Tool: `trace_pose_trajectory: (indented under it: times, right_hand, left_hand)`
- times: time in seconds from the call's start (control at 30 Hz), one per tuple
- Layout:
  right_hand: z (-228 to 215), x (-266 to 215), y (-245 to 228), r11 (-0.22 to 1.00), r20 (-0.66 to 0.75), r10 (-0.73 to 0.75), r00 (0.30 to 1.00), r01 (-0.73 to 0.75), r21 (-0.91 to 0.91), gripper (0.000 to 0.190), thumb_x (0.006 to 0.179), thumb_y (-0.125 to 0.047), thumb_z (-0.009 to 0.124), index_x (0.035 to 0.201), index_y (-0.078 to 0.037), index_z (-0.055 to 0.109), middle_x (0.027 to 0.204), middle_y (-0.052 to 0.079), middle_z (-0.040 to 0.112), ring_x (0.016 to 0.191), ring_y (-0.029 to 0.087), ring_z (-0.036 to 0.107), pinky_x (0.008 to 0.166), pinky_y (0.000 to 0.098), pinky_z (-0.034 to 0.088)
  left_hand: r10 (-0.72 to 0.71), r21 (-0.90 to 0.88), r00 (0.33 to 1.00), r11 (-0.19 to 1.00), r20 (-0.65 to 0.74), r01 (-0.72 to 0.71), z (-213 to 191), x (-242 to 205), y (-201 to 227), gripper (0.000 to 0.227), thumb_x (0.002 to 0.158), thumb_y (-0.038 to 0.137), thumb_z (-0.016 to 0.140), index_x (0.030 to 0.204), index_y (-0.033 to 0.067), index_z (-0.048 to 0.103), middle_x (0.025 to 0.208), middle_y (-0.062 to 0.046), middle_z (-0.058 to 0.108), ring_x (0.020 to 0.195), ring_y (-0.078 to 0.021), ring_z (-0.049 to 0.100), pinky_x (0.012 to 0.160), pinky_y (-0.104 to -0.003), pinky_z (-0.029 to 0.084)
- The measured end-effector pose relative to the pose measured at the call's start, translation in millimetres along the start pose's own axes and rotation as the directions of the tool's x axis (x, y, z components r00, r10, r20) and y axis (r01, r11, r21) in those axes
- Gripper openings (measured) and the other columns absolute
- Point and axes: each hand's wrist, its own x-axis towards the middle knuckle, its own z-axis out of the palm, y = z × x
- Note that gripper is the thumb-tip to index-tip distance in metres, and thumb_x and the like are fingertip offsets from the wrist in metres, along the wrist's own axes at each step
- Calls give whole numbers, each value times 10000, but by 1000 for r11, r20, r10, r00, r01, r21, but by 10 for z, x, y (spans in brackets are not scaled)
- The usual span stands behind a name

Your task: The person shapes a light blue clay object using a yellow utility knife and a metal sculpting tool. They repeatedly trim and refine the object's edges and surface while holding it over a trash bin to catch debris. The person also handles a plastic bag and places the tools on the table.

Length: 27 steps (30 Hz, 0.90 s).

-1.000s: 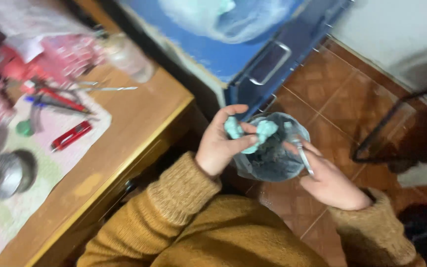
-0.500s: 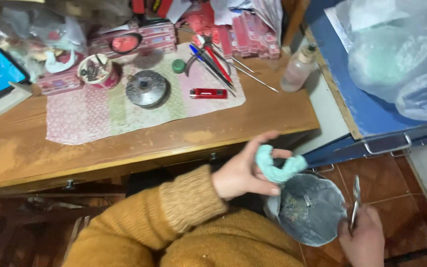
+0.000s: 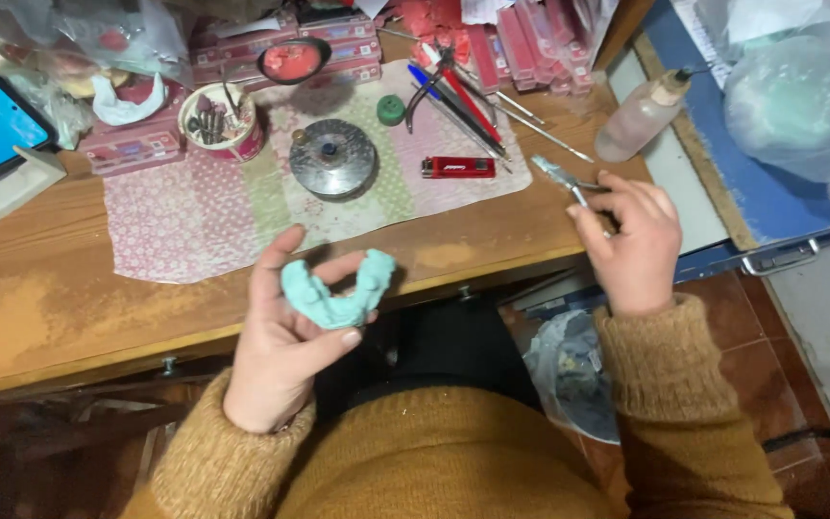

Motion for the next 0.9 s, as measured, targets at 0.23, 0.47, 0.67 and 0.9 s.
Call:
trace_pose_trajectory:
  times: [0.23,0.47,0.67,0.9]
  right_hand:
    - [10,-481,-490,999,-149,-17,989,10,-43,150,909,-63,816,942,-23,674,1005,158,666,1022,343,615,926,432,487]
    - [316,-866,-1026,701,530,87,843,-430,569,415,893,-60,694,1279,5,555,1183,117,625,1062,191,644,906,317,530]
    - [-269,-1043,-1141,755,761,136,635,-563,335,342,907,-98,694,1237,-66,609,950,58,730,895,141,718,802,302,580]
    - [-999,-1152,-1051,937,887,-79,455,-269,221,273,892,-221,751,1151,-137,768,1061,49,822,908,220,795,810,310,616]
  left_hand:
    - [50,-46,992,997,-112,-55,-341,-80,247,964,798,-214,632,1574,200,236,1480,-261,505,1254,-311,635,1019,-442,572]
    - [39,-70,996,997,-79,-45,-408,-46,328,922,825,-224,598,1566,188,236,1554,-220,476,1283,-333,610,1057,-441,540]
    - [118,77,993,990,-2,-118,-574,-17,255,743,863,-206,620,1467,116,330,1567,-196,480,1363,-280,582,1122,-424,533]
    - [221,717,975,674,33,-177,-626,-64,241,618,823,-44,836,1324,54,490,1260,-104,653,1178,-181,640,1049,-325,534]
